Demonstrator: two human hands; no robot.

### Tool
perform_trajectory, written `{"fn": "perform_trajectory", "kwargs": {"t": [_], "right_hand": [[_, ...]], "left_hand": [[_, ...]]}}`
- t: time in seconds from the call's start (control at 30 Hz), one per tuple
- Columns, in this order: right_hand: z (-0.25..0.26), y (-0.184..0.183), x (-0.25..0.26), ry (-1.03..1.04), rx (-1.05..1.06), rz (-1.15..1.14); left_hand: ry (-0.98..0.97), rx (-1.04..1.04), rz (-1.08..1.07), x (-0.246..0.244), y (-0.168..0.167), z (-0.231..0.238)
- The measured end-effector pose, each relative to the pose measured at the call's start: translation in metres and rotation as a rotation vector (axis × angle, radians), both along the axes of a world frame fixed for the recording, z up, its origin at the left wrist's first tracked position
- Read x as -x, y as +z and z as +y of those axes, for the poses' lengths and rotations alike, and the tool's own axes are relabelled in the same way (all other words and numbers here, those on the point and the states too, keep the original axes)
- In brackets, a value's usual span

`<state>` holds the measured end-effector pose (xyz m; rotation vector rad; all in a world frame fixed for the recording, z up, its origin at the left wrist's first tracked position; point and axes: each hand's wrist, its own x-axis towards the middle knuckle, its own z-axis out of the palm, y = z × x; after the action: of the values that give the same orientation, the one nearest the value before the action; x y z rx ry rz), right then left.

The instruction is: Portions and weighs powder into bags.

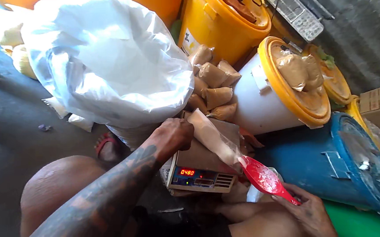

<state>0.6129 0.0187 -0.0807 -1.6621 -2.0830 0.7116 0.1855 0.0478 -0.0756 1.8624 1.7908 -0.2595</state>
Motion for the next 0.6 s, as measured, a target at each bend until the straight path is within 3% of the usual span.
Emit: {"fn": "perform_trajectory", "kwargs": {"t": [0.37,0.6], "right_hand": [[0.0002,-0.0014,-0.0004,0.026,0.056,0.057],[0.0008,-0.001,0.0022,-0.02,0.019,-0.024]], "left_hand": [[0.036,0.008,-0.014,-0.0019,0.003,-0.0018],[0.022,0.044,0.01,-0.0021,0.0042,0.0017]]}}
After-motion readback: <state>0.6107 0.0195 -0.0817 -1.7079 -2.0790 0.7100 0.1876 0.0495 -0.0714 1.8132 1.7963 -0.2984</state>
